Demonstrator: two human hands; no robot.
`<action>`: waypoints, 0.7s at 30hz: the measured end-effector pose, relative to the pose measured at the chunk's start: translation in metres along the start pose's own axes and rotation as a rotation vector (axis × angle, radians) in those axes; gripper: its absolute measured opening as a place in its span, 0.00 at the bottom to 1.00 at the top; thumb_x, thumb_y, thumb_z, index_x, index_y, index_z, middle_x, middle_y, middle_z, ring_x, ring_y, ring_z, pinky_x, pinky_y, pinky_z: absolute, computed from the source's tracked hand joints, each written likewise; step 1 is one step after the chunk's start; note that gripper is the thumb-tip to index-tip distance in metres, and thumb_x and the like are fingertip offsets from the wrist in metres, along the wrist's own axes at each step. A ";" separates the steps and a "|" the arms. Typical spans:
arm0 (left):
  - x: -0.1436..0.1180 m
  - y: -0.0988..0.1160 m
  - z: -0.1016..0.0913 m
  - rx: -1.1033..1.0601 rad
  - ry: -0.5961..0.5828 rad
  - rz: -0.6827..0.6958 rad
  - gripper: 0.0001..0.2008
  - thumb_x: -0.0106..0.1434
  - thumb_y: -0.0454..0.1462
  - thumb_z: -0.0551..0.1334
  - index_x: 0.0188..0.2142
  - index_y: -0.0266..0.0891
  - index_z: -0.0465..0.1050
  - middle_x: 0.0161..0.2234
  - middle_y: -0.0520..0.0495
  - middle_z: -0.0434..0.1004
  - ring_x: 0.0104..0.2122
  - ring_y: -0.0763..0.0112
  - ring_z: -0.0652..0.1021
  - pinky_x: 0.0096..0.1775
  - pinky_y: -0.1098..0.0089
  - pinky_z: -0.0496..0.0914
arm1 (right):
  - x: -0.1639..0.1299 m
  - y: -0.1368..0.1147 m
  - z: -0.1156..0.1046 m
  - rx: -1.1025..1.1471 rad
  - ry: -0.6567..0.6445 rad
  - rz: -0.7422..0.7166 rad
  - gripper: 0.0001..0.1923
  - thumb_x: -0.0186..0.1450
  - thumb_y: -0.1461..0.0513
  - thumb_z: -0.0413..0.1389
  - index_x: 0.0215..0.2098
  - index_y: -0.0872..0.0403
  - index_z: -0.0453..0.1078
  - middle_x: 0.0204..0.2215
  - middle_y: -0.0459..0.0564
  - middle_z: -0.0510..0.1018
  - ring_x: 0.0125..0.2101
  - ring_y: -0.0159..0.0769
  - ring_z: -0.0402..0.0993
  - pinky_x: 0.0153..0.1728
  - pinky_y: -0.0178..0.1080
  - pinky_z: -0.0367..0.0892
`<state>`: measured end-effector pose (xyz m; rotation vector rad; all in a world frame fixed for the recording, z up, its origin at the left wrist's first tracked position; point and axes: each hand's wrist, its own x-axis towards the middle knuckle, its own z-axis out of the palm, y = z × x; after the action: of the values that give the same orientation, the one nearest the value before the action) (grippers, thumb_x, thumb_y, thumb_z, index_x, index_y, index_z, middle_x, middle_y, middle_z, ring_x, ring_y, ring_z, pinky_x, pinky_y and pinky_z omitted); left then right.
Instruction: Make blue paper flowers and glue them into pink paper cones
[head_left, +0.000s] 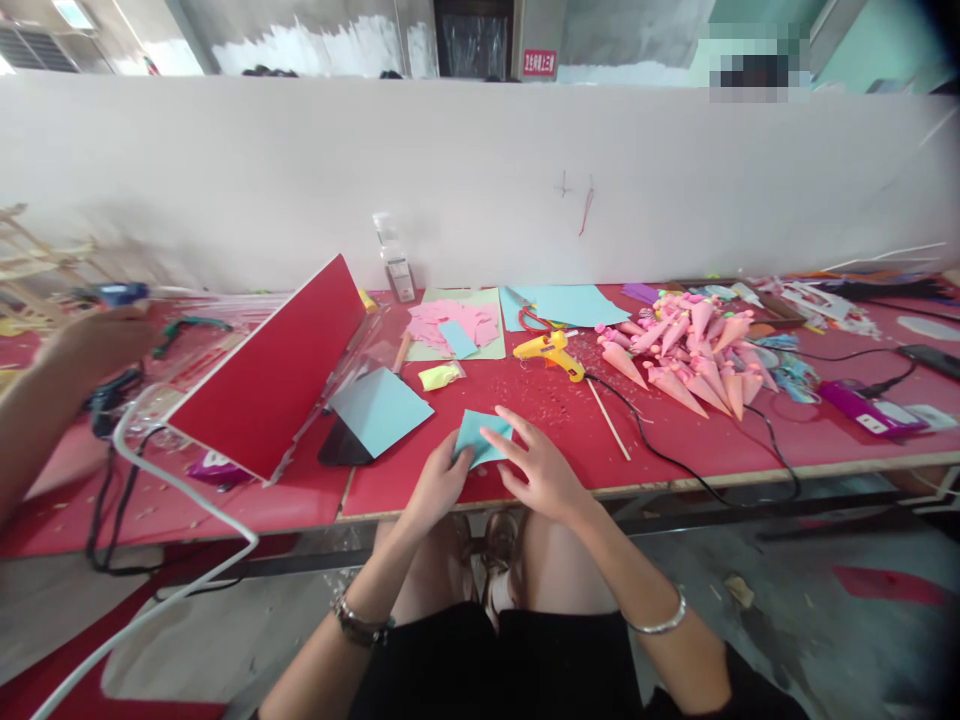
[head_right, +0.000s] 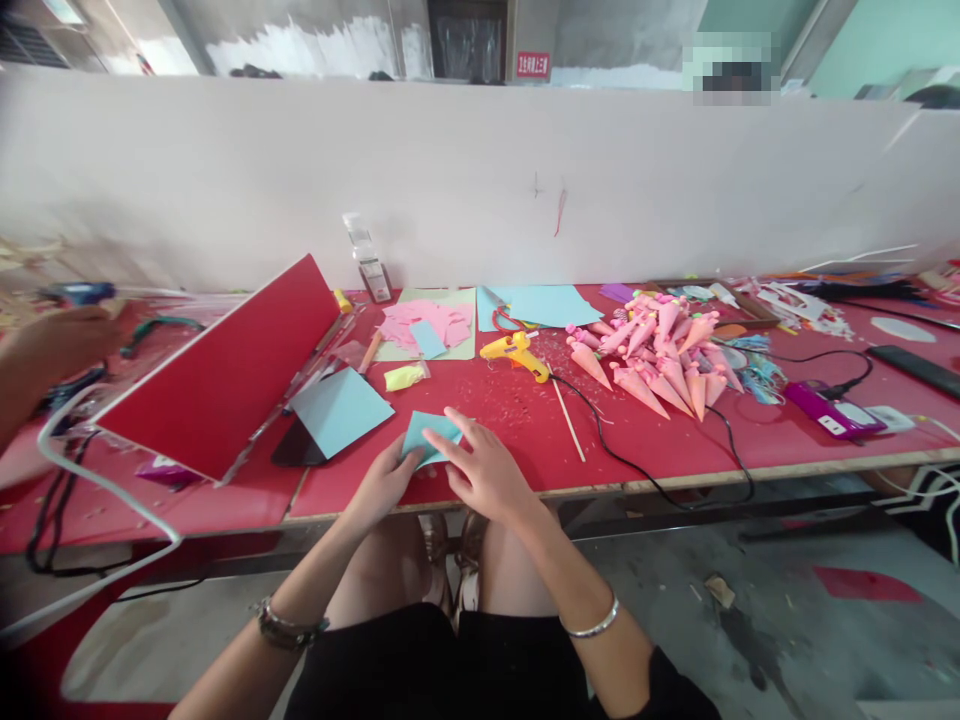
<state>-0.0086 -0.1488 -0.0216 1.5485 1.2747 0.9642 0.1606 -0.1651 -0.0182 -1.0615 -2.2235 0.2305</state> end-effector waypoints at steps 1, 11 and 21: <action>0.000 0.000 0.000 0.002 0.026 -0.014 0.13 0.57 0.40 0.52 0.37 0.35 0.68 0.36 0.47 0.74 0.38 0.65 0.73 0.42 0.67 0.65 | -0.001 0.000 0.001 -0.033 0.014 -0.024 0.26 0.60 0.68 0.46 0.56 0.45 0.55 0.57 0.51 0.53 0.56 0.40 0.52 0.52 0.48 0.57; -0.001 0.000 0.001 -0.497 0.219 -0.291 0.17 0.53 0.47 0.57 0.33 0.34 0.69 0.33 0.44 0.76 0.34 0.64 0.75 0.35 0.68 0.69 | -0.005 0.004 0.003 0.191 0.301 0.297 0.07 0.60 0.63 0.50 0.32 0.51 0.70 0.36 0.51 0.66 0.38 0.36 0.65 0.41 0.40 0.64; -0.001 0.009 -0.001 -0.708 -0.134 -0.209 0.30 0.49 0.53 0.59 0.47 0.39 0.60 0.50 0.37 0.65 0.43 0.58 0.73 0.37 0.62 0.72 | 0.007 0.016 0.002 0.689 0.356 0.438 0.07 0.59 0.57 0.50 0.30 0.53 0.64 0.34 0.50 0.67 0.37 0.35 0.68 0.40 0.37 0.66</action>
<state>-0.0068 -0.1508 -0.0124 0.8921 0.8432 1.0095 0.1663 -0.1487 -0.0232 -1.0652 -1.4031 0.8537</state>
